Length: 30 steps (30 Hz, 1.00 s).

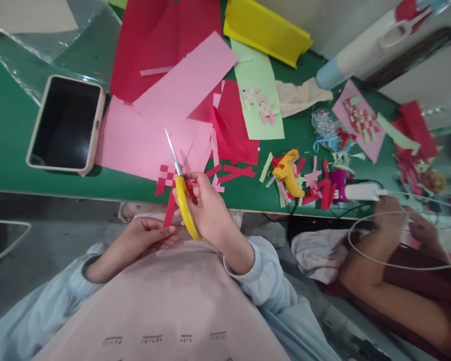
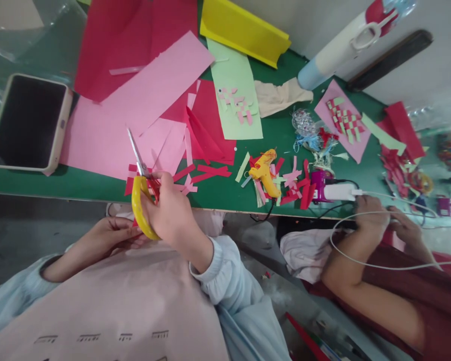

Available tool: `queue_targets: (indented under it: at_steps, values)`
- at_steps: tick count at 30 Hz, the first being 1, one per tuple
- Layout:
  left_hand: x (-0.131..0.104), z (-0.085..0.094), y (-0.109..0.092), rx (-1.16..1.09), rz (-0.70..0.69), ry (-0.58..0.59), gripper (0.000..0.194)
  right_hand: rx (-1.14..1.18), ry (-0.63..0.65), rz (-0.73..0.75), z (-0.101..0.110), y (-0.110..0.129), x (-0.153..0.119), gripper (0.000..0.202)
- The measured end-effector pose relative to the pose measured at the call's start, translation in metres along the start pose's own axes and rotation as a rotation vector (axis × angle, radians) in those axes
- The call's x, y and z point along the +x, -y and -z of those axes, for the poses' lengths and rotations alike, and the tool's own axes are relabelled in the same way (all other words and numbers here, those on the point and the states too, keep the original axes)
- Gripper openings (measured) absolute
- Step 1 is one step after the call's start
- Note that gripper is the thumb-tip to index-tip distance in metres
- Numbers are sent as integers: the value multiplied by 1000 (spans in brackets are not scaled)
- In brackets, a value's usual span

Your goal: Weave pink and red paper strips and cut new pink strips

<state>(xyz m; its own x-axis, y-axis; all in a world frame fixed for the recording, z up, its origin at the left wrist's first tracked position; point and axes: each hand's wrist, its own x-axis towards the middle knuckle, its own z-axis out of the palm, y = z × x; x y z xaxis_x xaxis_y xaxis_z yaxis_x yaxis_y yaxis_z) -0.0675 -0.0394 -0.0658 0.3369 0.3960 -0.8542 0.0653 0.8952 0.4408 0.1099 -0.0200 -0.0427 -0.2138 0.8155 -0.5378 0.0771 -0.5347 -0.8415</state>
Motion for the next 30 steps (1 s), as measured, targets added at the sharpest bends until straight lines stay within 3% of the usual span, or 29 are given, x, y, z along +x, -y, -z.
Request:
queue_targets:
  at_steps: [4,11,15,18,24,27,30]
  values:
    - [1,-6,-7,-38,-101,-2,31,-53,-116,28,-2,1,-1,46]
    - [9,-13,-9,-139,-280,-41,33,-42,-107,0,-3,0,-2,47]
    - [9,-12,-5,-190,-273,-46,32,75,-25,37,3,-4,-6,52]
    - [7,-11,-4,-202,-230,-64,33,144,57,45,20,-5,-21,52]
    - [3,-3,-3,-171,-225,-101,28,91,155,-72,68,-3,-65,42]
    - [1,-1,-3,-137,-231,-117,27,38,270,-189,80,-3,-80,43]
    - [-1,2,-4,-91,-226,-120,26,-109,401,-158,86,-5,-86,53]
